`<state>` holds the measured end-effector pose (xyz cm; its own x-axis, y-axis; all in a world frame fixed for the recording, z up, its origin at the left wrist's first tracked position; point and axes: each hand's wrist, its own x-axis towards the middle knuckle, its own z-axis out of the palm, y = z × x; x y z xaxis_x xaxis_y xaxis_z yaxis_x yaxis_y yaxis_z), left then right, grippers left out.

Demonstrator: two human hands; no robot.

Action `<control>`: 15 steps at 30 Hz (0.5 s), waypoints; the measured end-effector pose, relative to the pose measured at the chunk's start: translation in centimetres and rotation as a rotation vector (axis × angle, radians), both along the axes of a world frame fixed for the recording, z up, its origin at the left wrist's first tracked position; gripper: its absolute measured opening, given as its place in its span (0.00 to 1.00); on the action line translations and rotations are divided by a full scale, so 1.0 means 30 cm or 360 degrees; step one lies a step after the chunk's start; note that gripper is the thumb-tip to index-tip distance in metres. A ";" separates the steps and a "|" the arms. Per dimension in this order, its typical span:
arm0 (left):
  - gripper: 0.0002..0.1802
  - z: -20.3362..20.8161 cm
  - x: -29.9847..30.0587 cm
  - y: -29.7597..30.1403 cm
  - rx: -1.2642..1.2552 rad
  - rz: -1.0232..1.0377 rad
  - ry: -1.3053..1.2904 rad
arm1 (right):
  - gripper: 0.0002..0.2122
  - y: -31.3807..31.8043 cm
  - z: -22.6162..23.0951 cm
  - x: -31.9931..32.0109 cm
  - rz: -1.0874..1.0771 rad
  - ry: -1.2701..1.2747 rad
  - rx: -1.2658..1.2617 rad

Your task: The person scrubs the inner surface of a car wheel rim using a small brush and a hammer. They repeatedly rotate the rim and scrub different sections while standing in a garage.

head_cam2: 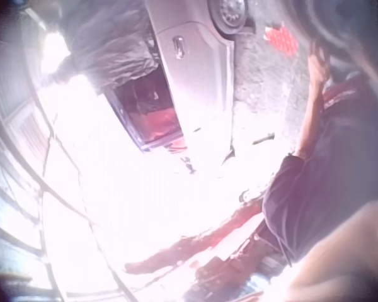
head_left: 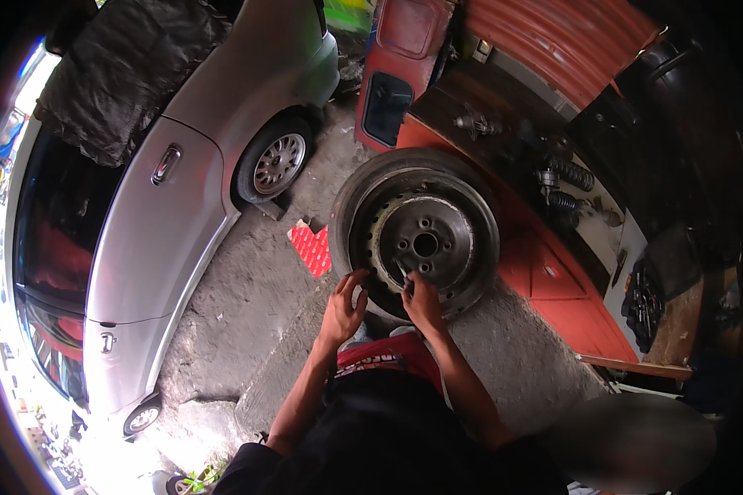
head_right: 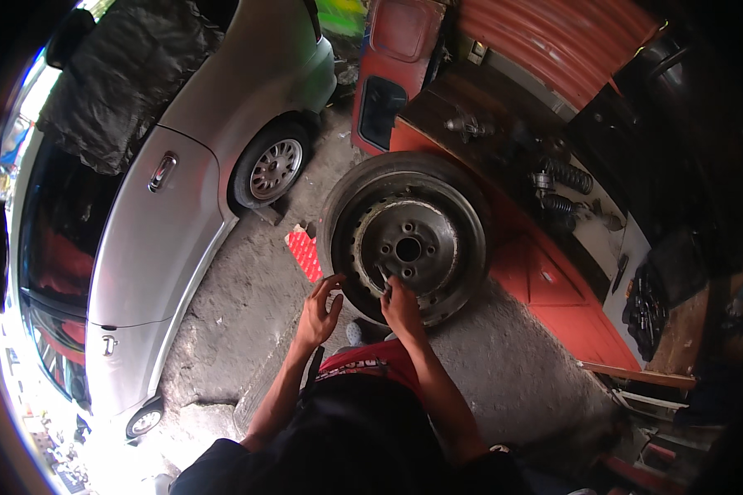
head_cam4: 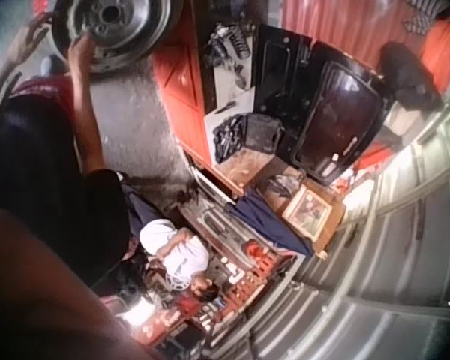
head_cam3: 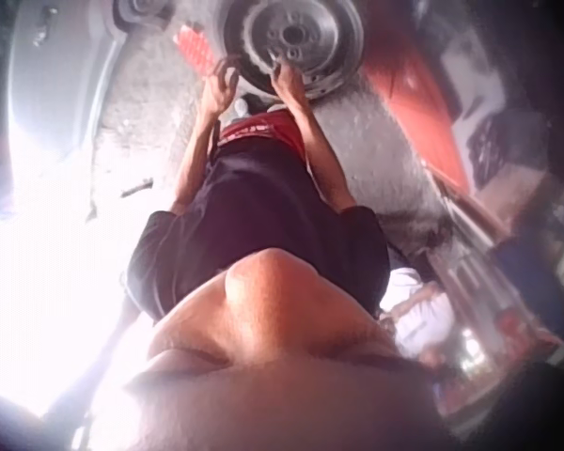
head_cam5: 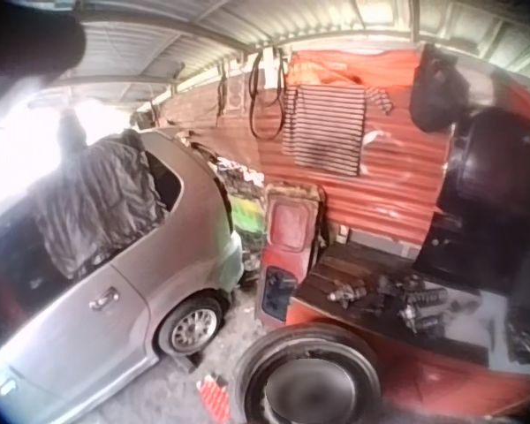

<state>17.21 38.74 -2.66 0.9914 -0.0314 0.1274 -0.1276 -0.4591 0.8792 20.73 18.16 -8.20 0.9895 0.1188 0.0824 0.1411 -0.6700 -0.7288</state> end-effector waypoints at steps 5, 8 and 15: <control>0.23 -0.004 0.016 0.005 -0.0044 0.0017 0.0036 | 0.08 0.044 -0.020 0.129 -0.0051 -0.0066 0.0068; 0.22 -0.016 0.023 0.015 -0.0057 0.0036 0.0021 | 0.08 0.004 0.000 0.053 0.0021 0.0037 0.0066; 0.21 -0.024 0.071 -0.010 -0.0047 0.0055 0.0017 | 0.08 0.034 -0.006 0.053 -0.0011 -0.0039 -0.0042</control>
<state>19.35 38.45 -3.37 0.9931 0.0062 0.1172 -0.1027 -0.4367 0.8937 22.31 19.17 -8.37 0.9880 0.1146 0.1038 0.1543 -0.6901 -0.7071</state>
